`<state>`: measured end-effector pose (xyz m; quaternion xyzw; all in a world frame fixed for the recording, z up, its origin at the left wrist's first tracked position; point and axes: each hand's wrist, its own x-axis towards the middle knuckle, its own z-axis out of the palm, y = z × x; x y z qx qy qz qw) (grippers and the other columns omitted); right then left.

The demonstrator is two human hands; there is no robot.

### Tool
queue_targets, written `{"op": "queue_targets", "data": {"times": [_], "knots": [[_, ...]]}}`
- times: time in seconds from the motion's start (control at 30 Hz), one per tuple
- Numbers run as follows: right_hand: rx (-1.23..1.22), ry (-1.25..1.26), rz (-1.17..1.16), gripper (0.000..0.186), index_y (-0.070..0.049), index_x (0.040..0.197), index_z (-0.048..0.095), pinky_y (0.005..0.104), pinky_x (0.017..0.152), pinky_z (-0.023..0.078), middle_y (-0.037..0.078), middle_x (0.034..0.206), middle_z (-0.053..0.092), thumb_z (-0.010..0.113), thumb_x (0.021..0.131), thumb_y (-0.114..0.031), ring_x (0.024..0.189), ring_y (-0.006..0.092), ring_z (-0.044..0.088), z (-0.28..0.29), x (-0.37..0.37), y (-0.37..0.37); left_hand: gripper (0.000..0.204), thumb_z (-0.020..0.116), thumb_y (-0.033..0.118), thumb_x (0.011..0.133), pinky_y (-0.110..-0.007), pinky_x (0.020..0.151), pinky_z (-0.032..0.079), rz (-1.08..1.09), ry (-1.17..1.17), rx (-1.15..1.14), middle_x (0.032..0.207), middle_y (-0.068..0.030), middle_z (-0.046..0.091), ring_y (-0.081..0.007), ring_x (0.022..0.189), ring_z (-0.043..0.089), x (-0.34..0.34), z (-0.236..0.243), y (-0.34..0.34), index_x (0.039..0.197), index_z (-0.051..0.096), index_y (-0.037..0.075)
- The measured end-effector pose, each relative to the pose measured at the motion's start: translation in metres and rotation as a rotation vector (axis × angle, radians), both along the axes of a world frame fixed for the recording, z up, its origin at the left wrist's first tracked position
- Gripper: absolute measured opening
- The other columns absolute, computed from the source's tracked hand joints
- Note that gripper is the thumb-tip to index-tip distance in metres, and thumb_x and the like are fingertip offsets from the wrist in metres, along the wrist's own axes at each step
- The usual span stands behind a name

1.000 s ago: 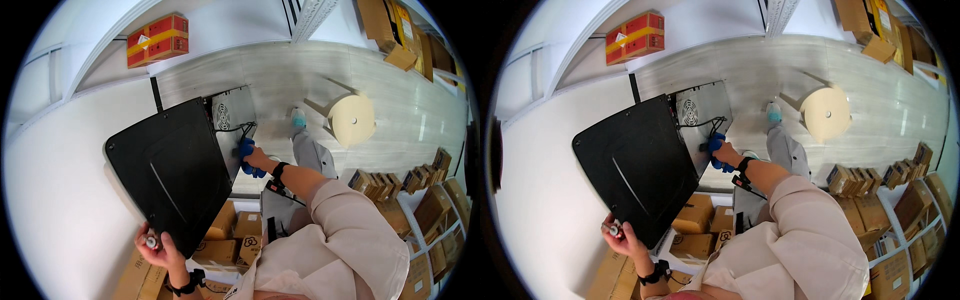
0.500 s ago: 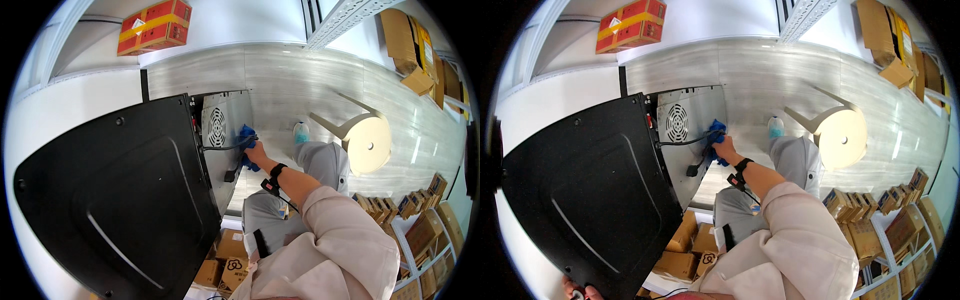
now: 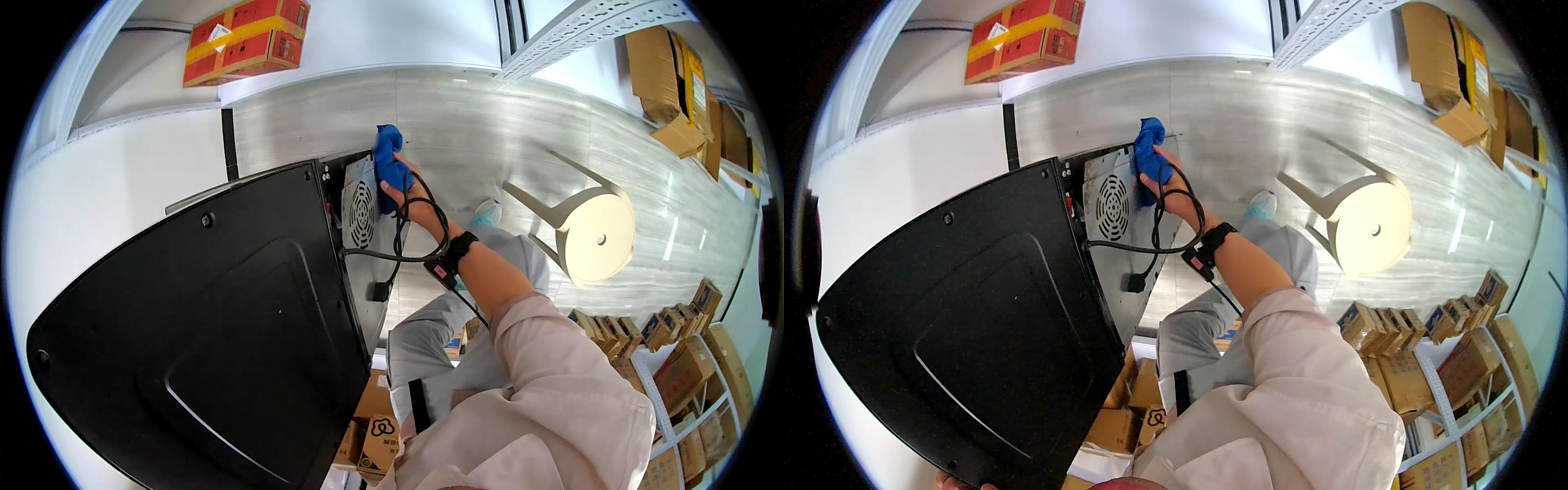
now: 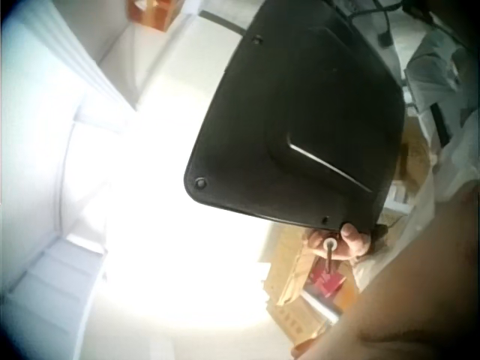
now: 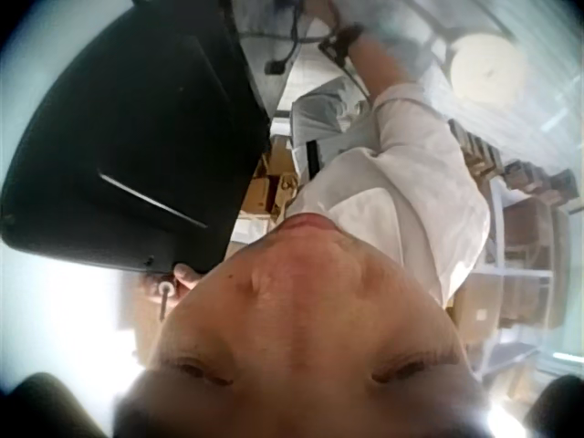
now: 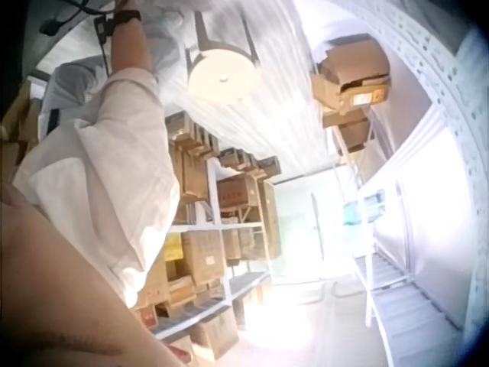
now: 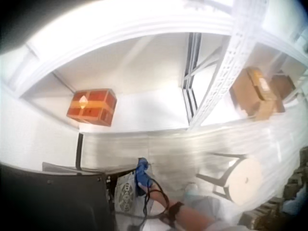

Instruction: The person unscrews and removes a side panel from a computer case using a screwdriver, places the screws on a shelf, and then wipes the interior and panel with a blue cloth.

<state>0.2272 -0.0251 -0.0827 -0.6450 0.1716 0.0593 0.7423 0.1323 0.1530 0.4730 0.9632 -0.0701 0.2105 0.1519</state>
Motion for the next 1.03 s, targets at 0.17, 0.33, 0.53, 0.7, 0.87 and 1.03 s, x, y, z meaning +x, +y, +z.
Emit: {"op": "queue_targets", "data": {"times": [0.17, 0.33, 0.53, 0.7, 0.87, 1.03], "knots": [[-0.182, 0.150, -0.001, 0.062, -0.006, 0.137, 0.046, 0.0423, 0.094, 0.046, 0.019, 0.125, 0.056, 0.074, 0.084, -0.024, 0.111, 0.0304, 0.056, -0.048, -0.012, 0.015, 0.032, 0.060, 0.027, 0.087, -0.045, 0.073, 0.039, -0.166, -0.068, 0.175, 0.089, -0.0157, 0.050, -0.0320, 0.083, 0.050, 0.018, -0.005, -0.010, 0.109, 0.059, 0.003], [0.127, 0.370, 0.113, 0.064, -0.006, 0.139, 0.041, 0.0419, 0.090, 0.050, 0.021, 0.120, 0.060, 0.072, 0.086, -0.023, 0.108, 0.0308, 0.059, -0.087, -0.056, 0.023, 0.034, 0.062, 0.029, 0.088, -0.046, 0.077, 0.040, -0.147, -0.030, 0.185, 0.092, -0.0161, 0.052, -0.0308, 0.085, 0.051, 0.025, -0.005, -0.015, 0.111, 0.057, 0.004], [-0.128, 0.061, 0.014, 0.049, -0.004, 0.131, 0.046, 0.0366, 0.086, 0.047, 0.013, 0.107, 0.062, 0.066, 0.088, -0.016, 0.096, 0.0219, 0.057, -0.025, -0.111, 0.040, 0.046, 0.072, 0.039, 0.082, -0.048, 0.088, 0.040, 0.356, 0.217, -0.190, 0.098, -0.0126, 0.051, -0.0242, 0.090, 0.050, 0.005, 0.019, -0.046, 0.103, 0.051, 0.004], [0.395, 0.598, 0.380, 0.050, -0.005, 0.131, 0.051, 0.0390, 0.093, 0.045, 0.010, 0.115, 0.062, 0.069, 0.087, -0.021, 0.103, 0.0235, 0.057, 0.102, -0.161, 0.012, 0.038, 0.068, 0.020, 0.083, -0.032, 0.085, 0.040, 0.254, 0.301, -0.181, 0.111, -0.0131, 0.056, -0.0214, 0.097, 0.052, -0.012, 0.023, -0.002, 0.108, 0.050, -0.002], [0.352, 0.890, 0.345, 0.051, -0.009, 0.132, 0.055, 0.0394, 0.090, 0.047, 0.010, 0.116, 0.064, 0.072, 0.086, -0.024, 0.102, 0.0231, 0.058, 0.136, -0.182, -0.025, 0.030, 0.072, 0.015, 0.077, -0.038, 0.085, 0.047, 0.193, 0.239, -0.180, 0.107, -0.0185, 0.063, -0.0311, 0.095, 0.060, -0.002, 0.035, -0.018, 0.096, 0.054, 0.000], [0.099, 0.754, 0.166, 0.042, -0.003, 0.123, 0.056, 0.0470, 0.082, 0.053, 0.012, 0.108, 0.066, 0.069, 0.088, -0.024, 0.094, 0.0283, 0.065, 0.227, -0.145, -0.085, 0.026, 0.074, 0.018, 0.073, -0.041, 0.078, 0.049, 0.133, 0.076, -0.008, 0.097, -0.0096, 0.067, -0.0319, 0.089, 0.062, -0.011, 0.057, -0.022, 0.091, 0.059, 0.006]]}}
